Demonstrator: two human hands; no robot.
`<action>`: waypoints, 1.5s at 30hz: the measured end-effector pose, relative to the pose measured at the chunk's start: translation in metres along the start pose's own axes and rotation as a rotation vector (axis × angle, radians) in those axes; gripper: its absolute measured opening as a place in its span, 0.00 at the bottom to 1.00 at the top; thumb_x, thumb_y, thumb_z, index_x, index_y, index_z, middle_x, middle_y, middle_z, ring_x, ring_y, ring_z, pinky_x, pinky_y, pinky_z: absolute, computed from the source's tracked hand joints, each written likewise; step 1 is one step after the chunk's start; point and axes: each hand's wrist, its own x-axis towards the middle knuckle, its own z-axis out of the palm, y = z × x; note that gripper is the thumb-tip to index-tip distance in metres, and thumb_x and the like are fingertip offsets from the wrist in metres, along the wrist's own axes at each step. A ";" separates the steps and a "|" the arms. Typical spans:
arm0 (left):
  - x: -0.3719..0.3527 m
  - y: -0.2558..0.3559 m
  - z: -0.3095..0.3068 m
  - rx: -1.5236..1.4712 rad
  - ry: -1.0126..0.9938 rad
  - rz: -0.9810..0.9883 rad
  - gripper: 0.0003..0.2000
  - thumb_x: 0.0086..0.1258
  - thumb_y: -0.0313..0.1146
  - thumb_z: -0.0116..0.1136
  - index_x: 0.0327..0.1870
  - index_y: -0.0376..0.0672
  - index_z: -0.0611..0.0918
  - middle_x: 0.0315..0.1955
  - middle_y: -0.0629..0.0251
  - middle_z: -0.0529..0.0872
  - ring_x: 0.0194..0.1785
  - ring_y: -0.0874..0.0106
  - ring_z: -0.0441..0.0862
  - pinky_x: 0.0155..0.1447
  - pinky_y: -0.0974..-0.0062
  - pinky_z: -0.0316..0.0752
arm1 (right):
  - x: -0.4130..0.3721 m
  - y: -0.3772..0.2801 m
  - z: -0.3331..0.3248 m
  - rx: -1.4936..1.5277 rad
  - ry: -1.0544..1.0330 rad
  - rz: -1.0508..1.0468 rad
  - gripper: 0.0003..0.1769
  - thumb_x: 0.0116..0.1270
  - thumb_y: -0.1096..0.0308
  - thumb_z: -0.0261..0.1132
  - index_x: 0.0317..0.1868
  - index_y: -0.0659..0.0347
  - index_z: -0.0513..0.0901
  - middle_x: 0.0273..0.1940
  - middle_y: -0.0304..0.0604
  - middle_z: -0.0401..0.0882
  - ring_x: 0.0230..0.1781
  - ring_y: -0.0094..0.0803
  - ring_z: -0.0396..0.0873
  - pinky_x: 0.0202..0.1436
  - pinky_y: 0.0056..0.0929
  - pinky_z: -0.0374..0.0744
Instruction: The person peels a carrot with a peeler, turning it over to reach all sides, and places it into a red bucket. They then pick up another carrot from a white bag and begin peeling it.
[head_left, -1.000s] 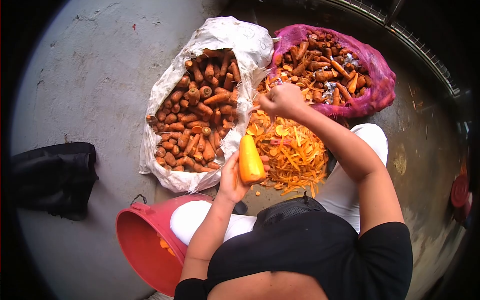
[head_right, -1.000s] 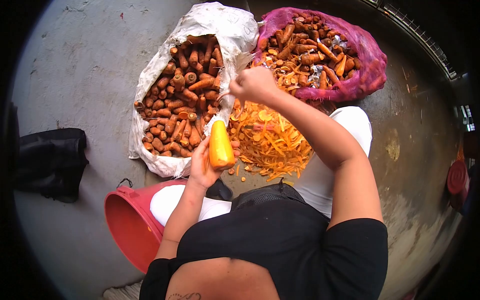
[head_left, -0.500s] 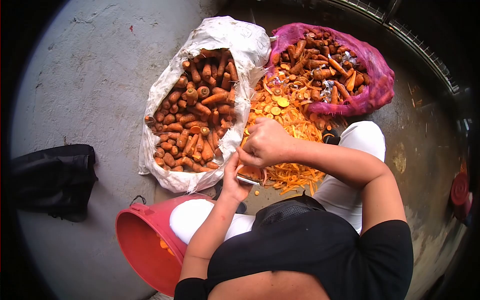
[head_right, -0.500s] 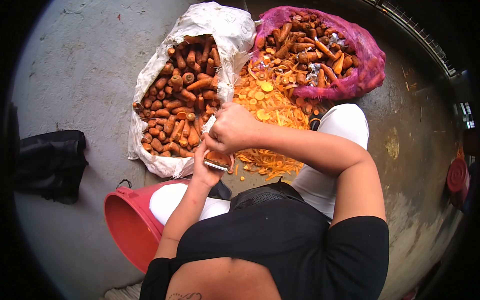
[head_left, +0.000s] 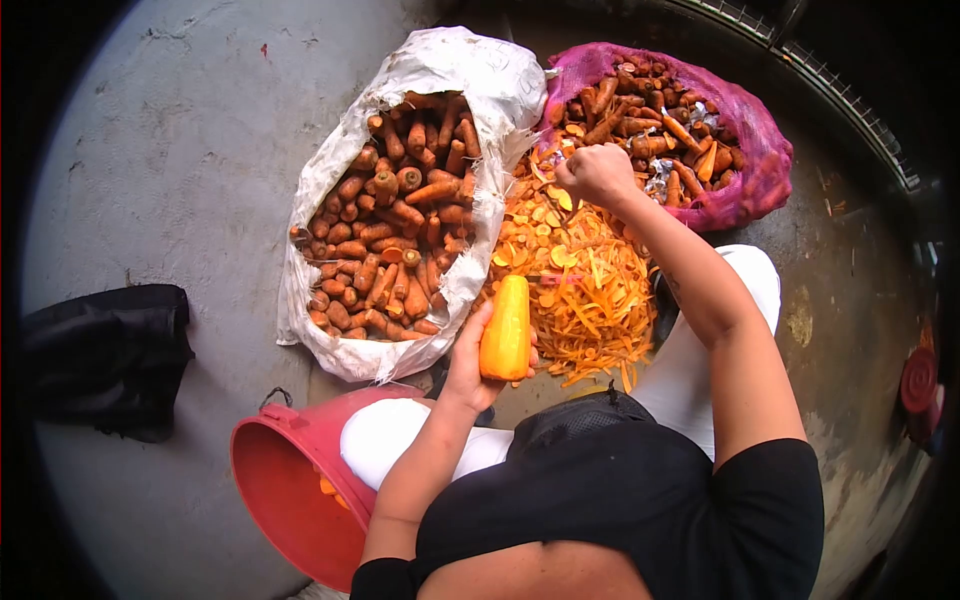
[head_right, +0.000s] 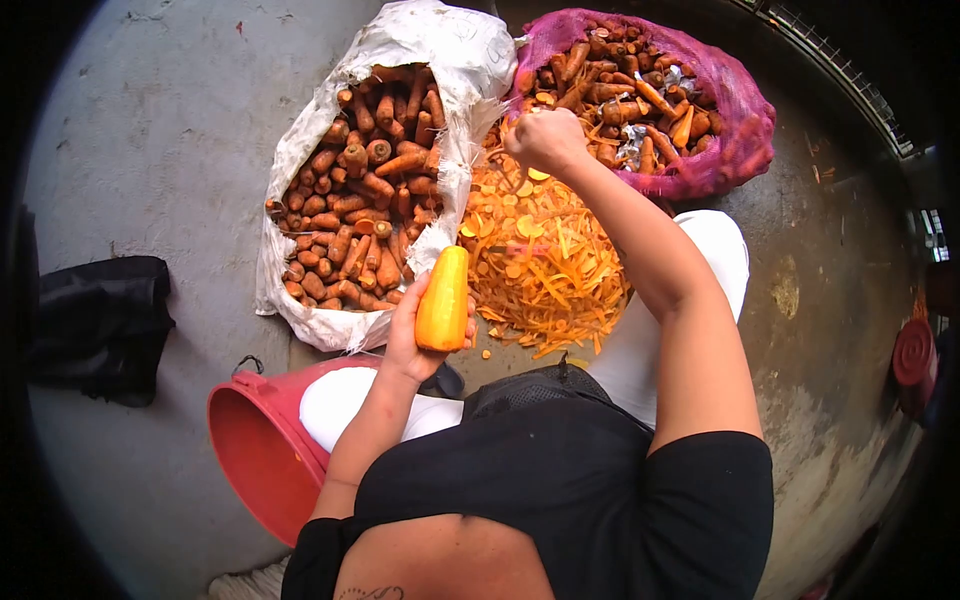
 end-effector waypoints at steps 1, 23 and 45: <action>0.002 0.002 -0.003 -0.025 0.014 -0.007 0.23 0.75 0.54 0.40 0.55 0.42 0.72 0.34 0.56 0.81 0.30 0.63 0.83 0.30 0.66 0.80 | -0.001 -0.018 -0.011 0.043 -0.111 0.063 0.24 0.65 0.52 0.51 0.20 0.54 0.85 0.13 0.39 0.76 0.15 0.33 0.77 0.26 0.36 0.78; 0.015 0.003 0.004 -0.103 0.150 0.091 0.20 0.76 0.50 0.40 0.53 0.44 0.76 0.41 0.63 0.83 0.43 0.67 0.82 0.45 0.66 0.79 | -0.079 -0.106 -0.028 0.597 0.181 -0.650 0.19 0.56 0.63 0.62 0.08 0.52 0.75 0.12 0.40 0.72 0.14 0.40 0.71 0.22 0.38 0.67; 0.001 -0.005 0.001 0.165 -0.041 0.009 0.23 0.75 0.51 0.43 0.57 0.40 0.72 0.34 0.55 0.82 0.29 0.66 0.83 0.32 0.70 0.81 | -0.005 0.013 0.020 0.129 -0.182 -0.017 0.23 0.59 0.49 0.53 0.17 0.53 0.85 0.18 0.44 0.81 0.21 0.39 0.81 0.30 0.37 0.80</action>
